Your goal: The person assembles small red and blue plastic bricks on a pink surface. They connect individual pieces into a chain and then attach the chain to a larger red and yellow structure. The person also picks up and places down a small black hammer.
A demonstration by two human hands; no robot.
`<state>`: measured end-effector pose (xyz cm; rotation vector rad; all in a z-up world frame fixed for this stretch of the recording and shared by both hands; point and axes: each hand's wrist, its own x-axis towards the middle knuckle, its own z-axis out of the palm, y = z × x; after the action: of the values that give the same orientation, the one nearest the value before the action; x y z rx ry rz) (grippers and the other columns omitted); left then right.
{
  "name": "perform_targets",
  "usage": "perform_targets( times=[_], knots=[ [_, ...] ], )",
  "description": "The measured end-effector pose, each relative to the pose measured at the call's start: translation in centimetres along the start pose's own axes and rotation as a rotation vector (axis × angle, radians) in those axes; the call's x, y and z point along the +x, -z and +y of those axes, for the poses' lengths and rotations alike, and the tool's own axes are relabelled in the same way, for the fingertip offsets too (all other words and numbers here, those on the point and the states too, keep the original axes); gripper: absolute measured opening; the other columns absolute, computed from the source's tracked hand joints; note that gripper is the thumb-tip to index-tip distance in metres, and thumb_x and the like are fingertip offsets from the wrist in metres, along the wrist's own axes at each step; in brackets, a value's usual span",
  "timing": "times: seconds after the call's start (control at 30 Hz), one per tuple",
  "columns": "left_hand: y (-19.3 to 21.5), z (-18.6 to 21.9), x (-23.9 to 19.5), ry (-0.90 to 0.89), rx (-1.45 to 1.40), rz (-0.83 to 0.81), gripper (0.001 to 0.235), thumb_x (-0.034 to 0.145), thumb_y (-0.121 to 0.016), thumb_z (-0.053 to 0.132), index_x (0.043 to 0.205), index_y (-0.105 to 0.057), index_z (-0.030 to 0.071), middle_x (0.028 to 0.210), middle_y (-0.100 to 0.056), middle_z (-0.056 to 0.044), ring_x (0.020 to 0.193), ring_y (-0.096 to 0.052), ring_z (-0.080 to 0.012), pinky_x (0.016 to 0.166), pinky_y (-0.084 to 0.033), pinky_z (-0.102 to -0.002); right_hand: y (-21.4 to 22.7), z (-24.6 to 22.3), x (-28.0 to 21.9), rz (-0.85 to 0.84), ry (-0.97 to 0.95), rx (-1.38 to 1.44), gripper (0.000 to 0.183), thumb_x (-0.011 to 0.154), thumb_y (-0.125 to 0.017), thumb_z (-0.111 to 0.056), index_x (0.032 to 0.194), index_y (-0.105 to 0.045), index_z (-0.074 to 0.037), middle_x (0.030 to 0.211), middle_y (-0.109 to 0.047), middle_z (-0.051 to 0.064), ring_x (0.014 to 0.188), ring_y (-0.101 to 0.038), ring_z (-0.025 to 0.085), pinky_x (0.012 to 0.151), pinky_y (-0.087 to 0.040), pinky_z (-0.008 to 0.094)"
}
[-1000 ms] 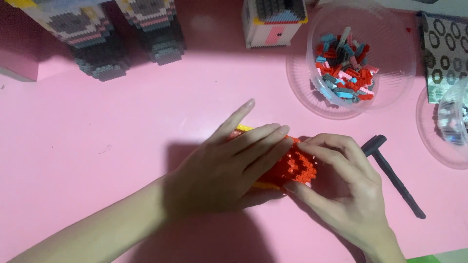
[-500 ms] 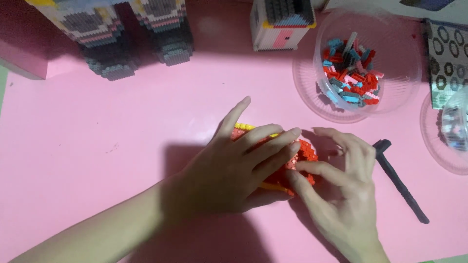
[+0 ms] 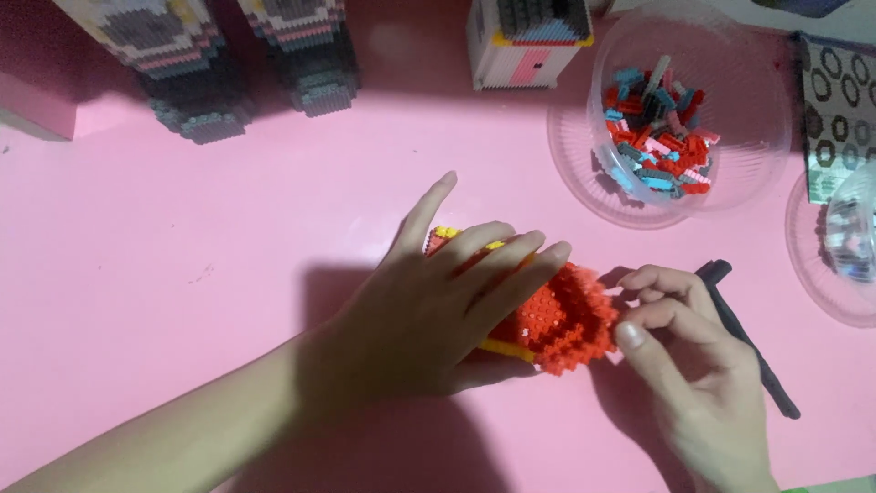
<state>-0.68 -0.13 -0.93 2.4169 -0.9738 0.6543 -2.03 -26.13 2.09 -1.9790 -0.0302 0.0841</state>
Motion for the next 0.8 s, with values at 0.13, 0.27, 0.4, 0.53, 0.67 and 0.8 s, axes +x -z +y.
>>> perform_targets(
  times=[0.13, 0.27, 0.4, 0.53, 0.67, 0.8],
  knots=[
    [0.1, 0.1, 0.2, -0.020, 0.047, -0.003, 0.079, 0.102, -0.073, 0.065, 0.152, -0.050, 0.008, 0.144, -0.061, -0.008, 0.129, -0.059, -0.0246, 0.118, -0.041, -0.079, -0.4, 0.8, 0.0, -0.013, 0.076, -0.169, 0.011, 0.096, -0.071, -0.011, 0.086, -0.073, -0.006, 0.122, -0.061, 0.008, 0.124, -0.061, 0.019, 0.113, -0.045, 0.035],
    [0.5, 0.2, 0.5, -0.012, 0.024, 0.006, 0.082, 0.100, -0.063, 0.072, 0.146, -0.057, 0.004, 0.140, -0.065, -0.010, 0.124, -0.061, -0.0264, 0.118, -0.036, -0.078, -1.2, 0.3, -0.3, 0.128, 0.215, -0.303, 0.014, 0.093, -0.076, -0.004, 0.083, -0.066, -0.004, 0.117, -0.056, 0.011, 0.117, -0.067, 0.024, 0.109, -0.056, 0.037],
    [0.6, 0.3, 0.9, 0.003, -0.011, 0.018, 0.074, 0.102, -0.058, 0.067, 0.138, -0.061, 0.003, 0.137, -0.066, -0.011, 0.120, -0.062, -0.0273, 0.117, -0.036, -0.079, 1.4, 1.3, 0.1, 0.010, 0.408, -0.431, 0.027, 0.084, -0.081, -0.019, 0.104, -0.069, -0.004, 0.119, -0.062, 0.016, 0.114, -0.064, 0.026, 0.111, -0.050, 0.040],
    [0.8, 0.5, 1.2, 0.003, -0.038, -0.007, 0.072, 0.103, -0.060, 0.062, 0.139, -0.060, 0.000, 0.138, -0.067, -0.013, 0.120, -0.063, -0.0299, 0.118, -0.034, -0.078, 0.9, 1.2, 0.0, -0.077, 0.414, -0.265, 0.055, 0.069, -0.090, -0.016, 0.118, -0.070, 0.001, 0.119, -0.069, 0.018, 0.117, -0.074, 0.026, 0.111, -0.065, 0.038],
    [0.7, 0.4, 1.4, -0.008, -0.063, -0.015, 0.070, 0.100, -0.059, 0.058, 0.140, -0.061, 0.000, 0.139, -0.067, -0.014, 0.122, -0.065, -0.0320, 0.116, -0.031, -0.084, 0.3, 1.2, 0.3, -0.021, 0.445, -0.308, 0.035, 0.079, -0.087, -0.011, 0.112, -0.076, -0.003, 0.112, -0.071, 0.014, 0.109, -0.077, 0.024, 0.102, -0.064, 0.032],
    [0.3, 0.4, 1.4, -0.014, -0.083, -0.007, 0.069, 0.100, -0.060, 0.057, 0.136, -0.062, -0.001, 0.136, -0.068, -0.016, 0.120, -0.066, -0.0336, 0.115, -0.028, -0.087, 0.2, 1.4, 0.3, -0.019, 0.478, -0.244, 0.026, 0.081, -0.086, -0.005, 0.106, -0.077, -0.002, 0.107, -0.071, 0.015, 0.104, -0.078, 0.024, 0.102, -0.064, 0.032]
  ],
)
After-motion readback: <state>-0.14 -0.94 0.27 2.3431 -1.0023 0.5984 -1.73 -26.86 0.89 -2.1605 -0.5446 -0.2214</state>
